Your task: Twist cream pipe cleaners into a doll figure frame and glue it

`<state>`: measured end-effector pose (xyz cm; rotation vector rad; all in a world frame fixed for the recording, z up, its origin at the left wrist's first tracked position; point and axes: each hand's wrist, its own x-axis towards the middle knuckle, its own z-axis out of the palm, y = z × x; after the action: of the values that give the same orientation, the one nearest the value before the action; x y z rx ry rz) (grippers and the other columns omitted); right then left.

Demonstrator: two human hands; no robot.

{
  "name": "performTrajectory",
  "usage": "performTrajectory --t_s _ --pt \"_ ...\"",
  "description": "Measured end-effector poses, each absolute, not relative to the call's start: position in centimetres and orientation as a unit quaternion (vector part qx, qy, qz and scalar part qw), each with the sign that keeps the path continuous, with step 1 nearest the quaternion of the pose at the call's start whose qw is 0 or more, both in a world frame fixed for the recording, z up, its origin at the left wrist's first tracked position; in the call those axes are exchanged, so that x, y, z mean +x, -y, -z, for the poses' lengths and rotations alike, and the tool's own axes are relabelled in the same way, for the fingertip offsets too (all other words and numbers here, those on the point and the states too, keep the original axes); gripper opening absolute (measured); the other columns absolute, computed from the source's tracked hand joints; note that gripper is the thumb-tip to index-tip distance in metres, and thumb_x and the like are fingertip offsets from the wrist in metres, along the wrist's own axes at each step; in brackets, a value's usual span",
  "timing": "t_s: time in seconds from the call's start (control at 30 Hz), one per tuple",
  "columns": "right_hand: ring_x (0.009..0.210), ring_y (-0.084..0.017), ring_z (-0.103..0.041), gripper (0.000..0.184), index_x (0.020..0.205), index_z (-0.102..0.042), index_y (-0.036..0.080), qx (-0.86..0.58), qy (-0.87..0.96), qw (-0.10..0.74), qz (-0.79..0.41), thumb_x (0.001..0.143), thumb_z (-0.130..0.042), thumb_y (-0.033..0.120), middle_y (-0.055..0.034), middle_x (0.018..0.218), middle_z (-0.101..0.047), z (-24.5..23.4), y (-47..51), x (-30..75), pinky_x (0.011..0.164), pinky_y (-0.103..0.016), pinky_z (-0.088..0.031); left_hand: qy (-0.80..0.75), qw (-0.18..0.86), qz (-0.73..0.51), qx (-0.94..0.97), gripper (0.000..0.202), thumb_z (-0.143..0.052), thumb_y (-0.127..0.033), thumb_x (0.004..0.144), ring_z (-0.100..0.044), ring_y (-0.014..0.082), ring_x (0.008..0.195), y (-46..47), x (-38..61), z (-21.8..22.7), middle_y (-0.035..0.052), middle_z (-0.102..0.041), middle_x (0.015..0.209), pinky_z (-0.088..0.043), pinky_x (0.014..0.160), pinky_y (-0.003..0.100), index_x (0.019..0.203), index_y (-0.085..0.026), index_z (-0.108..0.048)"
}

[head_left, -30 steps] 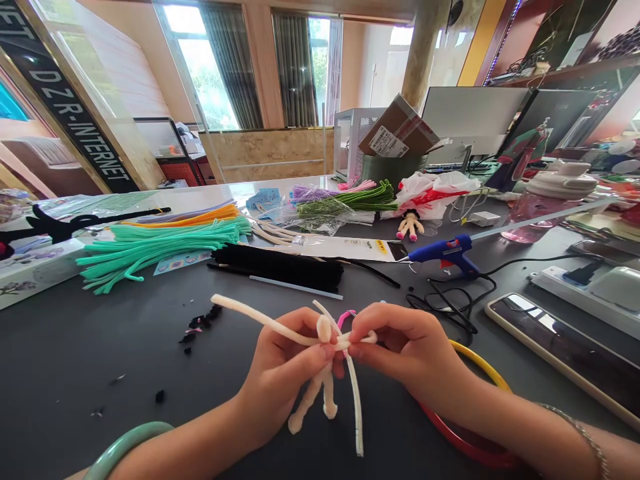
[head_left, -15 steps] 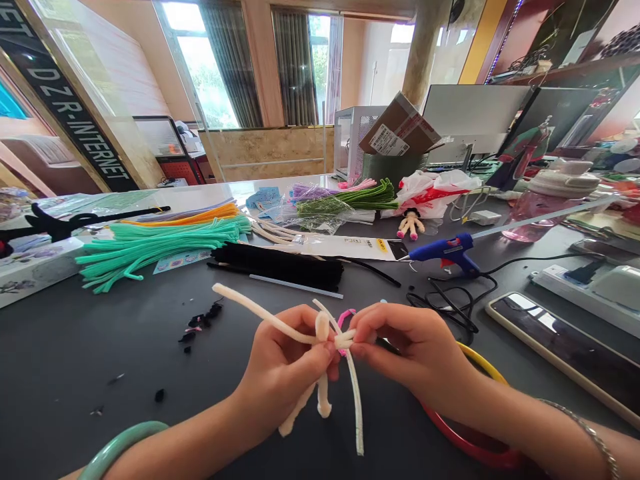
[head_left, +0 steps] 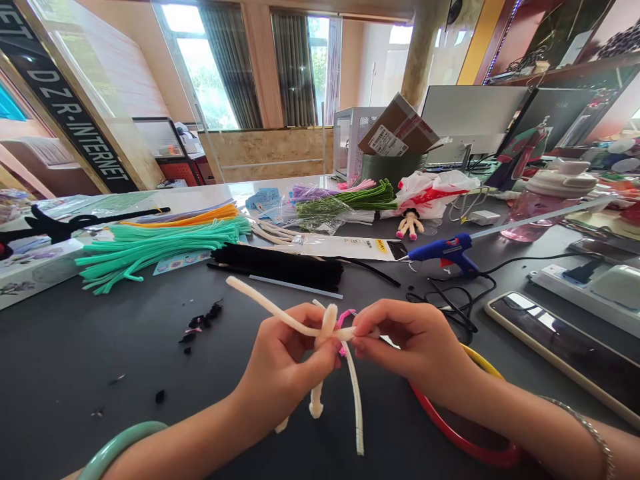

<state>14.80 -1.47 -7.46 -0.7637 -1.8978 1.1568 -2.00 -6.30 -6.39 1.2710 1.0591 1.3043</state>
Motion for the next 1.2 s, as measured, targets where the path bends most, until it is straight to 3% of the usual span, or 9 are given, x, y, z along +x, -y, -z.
performTrajectory --t_s 0.23,0.5,0.77,1.03,1.2 --pt "0.061 -0.013 -0.062 0.003 0.072 -0.064 0.019 -0.274 0.723 0.397 -0.495 0.074 -0.065 0.017 -0.0008 0.066 -0.067 7.58 1.33 14.73 0.058 -0.023 -0.049 -0.485 0.439 -0.519 0.55 0.009 -0.064 -0.018 0.07 -0.055 0.0097 0.051 6.16 -2.06 6.4 -0.0016 -0.059 0.055 -0.043 0.046 0.016 0.061 -0.016 -0.062" --pt "0.063 -0.014 -0.066 0.005 0.071 -0.063 0.019 -0.272 0.682 0.403 -0.547 0.073 -0.064 0.015 -0.0009 0.066 -0.067 7.58 1.37 14.54 0.058 -0.024 -0.052 -0.473 0.488 -0.535 0.501 0.007 -0.066 -0.015 0.067 -0.061 0.0113 0.053 6.14 -1.91 6.39 -0.0012 -0.064 0.054 -0.046 0.047 0.016 0.061 -0.016 -0.063" --pt "0.062 -0.014 -0.064 0.004 0.069 -0.063 0.019 -0.302 0.677 0.409 -0.533 0.07 -0.064 0.015 -0.0013 0.068 -0.066 7.89 0.87 14.61 0.058 -0.026 -0.051 -0.409 0.566 -0.536 0.474 0.01 -0.07 -0.021 0.07 -0.068 0.0157 0.069 5.83 -2.28 7.17 0.0027 -0.071 0.072 -0.055 0.068 0.024 0.076 -0.014 -0.067" --pt "0.065 -0.014 -0.063 0.005 0.069 -0.062 0.019 -0.32 0.697 0.409 -0.494 0.071 -0.065 0.015 -0.0025 0.071 -0.068 7.84 1.03 14.52 0.06 -0.027 -0.05 -0.478 0.504 -0.546 0.469 0.008 -0.069 -0.021 0.066 -0.059 0.012 0.056 5.84 -1.87 6.78 0.0012 -0.064 0.06 -0.046 0.051 0.019 0.063 -0.014 -0.066" --pt "0.065 -0.015 -0.064 0.008 0.069 -0.059 0.019 -0.293 0.692 0.414 -0.514 0.073 -0.067 0.02 -0.0016 0.069 -0.068 7.76 1.38 14.22 0.06 -0.026 -0.052 -0.494 0.475 -0.55 0.477 0.009 -0.063 -0.019 0.065 -0.059 0.0134 0.057 6.1 -1.5 6.58 0.0016 -0.063 0.056 -0.047 0.054 0.021 0.058 -0.015 -0.066"
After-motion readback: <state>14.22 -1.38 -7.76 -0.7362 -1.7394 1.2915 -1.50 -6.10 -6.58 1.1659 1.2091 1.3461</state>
